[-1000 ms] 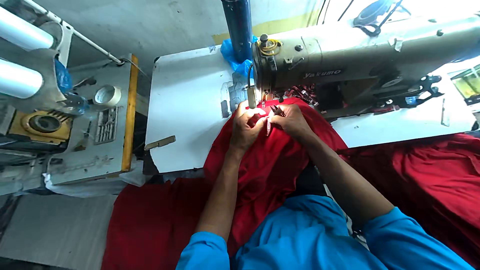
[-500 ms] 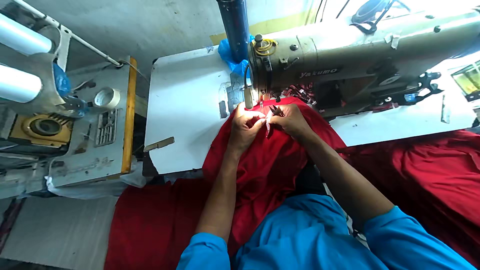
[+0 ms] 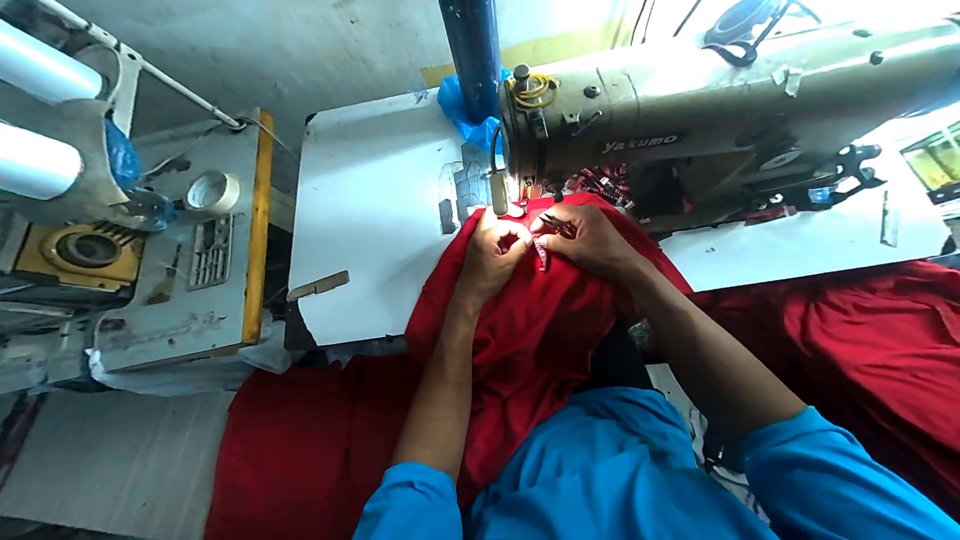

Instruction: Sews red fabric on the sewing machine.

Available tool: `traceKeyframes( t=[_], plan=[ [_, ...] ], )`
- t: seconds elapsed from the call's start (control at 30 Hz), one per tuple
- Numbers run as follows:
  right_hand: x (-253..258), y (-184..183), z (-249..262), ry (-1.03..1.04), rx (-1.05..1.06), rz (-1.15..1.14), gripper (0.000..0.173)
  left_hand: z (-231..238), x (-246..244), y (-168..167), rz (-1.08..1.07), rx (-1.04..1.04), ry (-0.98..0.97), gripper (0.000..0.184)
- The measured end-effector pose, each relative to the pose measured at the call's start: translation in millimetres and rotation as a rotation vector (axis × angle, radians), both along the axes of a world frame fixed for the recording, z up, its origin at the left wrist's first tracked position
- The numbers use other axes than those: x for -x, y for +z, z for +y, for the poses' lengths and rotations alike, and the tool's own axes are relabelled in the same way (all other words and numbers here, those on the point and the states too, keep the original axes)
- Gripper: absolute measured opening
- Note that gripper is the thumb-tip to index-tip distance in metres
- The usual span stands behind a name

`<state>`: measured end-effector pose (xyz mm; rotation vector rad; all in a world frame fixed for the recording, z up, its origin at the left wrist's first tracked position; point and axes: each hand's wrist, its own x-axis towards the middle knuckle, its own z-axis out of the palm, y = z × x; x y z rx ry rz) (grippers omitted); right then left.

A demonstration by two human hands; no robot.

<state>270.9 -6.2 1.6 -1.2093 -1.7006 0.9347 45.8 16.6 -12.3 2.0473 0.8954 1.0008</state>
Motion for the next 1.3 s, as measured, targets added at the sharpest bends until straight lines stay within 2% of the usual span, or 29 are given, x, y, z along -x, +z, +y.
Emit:
traceKeyframes(
  t=[0.17,0.3,0.4,1.3],
  plan=[
    [1,-5,3,0.026,-0.023,-0.019,0.007,1,-1,1,0.023,-0.020,-0.014,0.010],
    [9,-2,-8,-0.057,0.004,-0.023,0.001,1,-2,1,0.050,-0.022,-0.006,0.009],
    [14,-4,-9,-0.109,0.008,-0.026,0.004,1,-2,2,0.055,-0.036,-0.003,0.003],
    [19,-11,-3,-0.137,-0.010,-0.086,0.005,-3,-3,0,0.095,-0.078,0.033,0.011]
  ],
)
